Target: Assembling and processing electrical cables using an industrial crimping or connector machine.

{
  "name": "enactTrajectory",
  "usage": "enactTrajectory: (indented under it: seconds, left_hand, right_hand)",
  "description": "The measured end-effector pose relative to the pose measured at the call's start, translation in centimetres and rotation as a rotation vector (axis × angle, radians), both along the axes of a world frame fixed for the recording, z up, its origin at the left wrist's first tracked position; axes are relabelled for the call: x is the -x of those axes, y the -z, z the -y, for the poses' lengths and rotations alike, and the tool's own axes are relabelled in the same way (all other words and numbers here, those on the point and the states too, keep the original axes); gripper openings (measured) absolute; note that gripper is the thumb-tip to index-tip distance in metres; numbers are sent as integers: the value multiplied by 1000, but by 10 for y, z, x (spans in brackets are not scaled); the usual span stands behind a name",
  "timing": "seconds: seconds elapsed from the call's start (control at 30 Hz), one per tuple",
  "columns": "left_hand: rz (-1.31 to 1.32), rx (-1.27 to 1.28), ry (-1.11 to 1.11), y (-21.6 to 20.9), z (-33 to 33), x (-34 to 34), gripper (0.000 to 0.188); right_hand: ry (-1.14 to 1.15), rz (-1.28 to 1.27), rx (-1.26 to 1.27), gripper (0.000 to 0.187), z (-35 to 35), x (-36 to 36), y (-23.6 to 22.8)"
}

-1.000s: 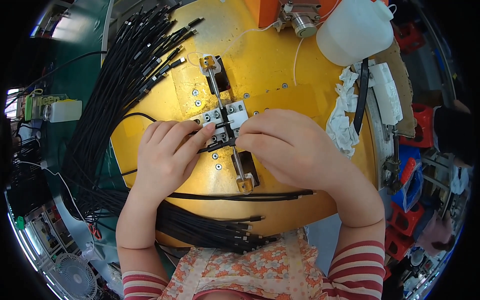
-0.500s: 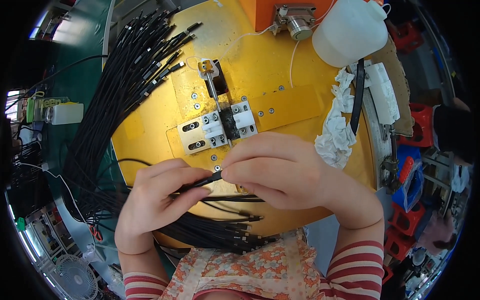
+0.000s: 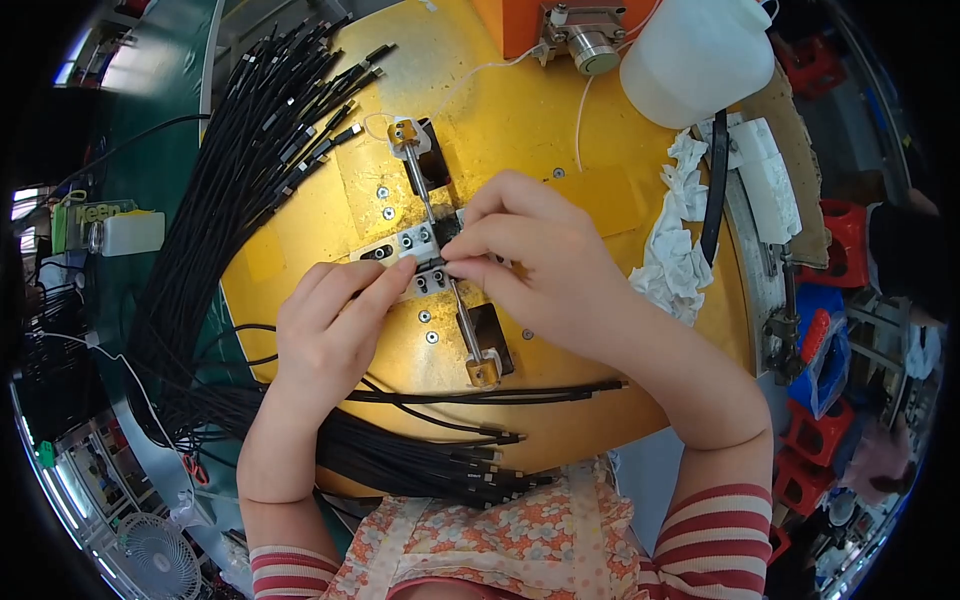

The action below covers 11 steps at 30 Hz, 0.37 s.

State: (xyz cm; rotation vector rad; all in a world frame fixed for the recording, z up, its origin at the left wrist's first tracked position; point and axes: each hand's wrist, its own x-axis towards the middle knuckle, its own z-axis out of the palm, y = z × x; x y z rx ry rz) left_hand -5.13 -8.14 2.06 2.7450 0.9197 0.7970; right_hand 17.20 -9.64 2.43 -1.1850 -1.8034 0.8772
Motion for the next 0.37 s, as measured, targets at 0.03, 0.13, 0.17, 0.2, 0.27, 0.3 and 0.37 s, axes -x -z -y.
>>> enactTrajectory:
  seconds: [0.03,0.13,0.17,0.2,0.27,0.3,0.37]
  left_hand:
    - [-75,-9,-38,0,1,-1,42]
    - [-152,16,-32,1,0,0,43]
    - [-152,16,-32,1,1,0,43]
    - [-156,41,-42,-1,1,-1,43]
    - [-161,66,-54,-1,2,-1,45]
    - [-155,55,-48,0,1,-1,46]
    - [-199,59,-46,-2,2,0,46]
  right_hand:
    - [4,1,1,9,-1,0,3]
    - [41,97,-25,8,-4,1,12]
    - [37,91,-24,8,-4,1,14]
    - [34,85,-23,8,-3,0,15]
    - [22,131,-25,8,-1,-2,12]
    - [11,176,-27,8,1,-3,10]
    - [-20,313,-101,10,2,-4,6]
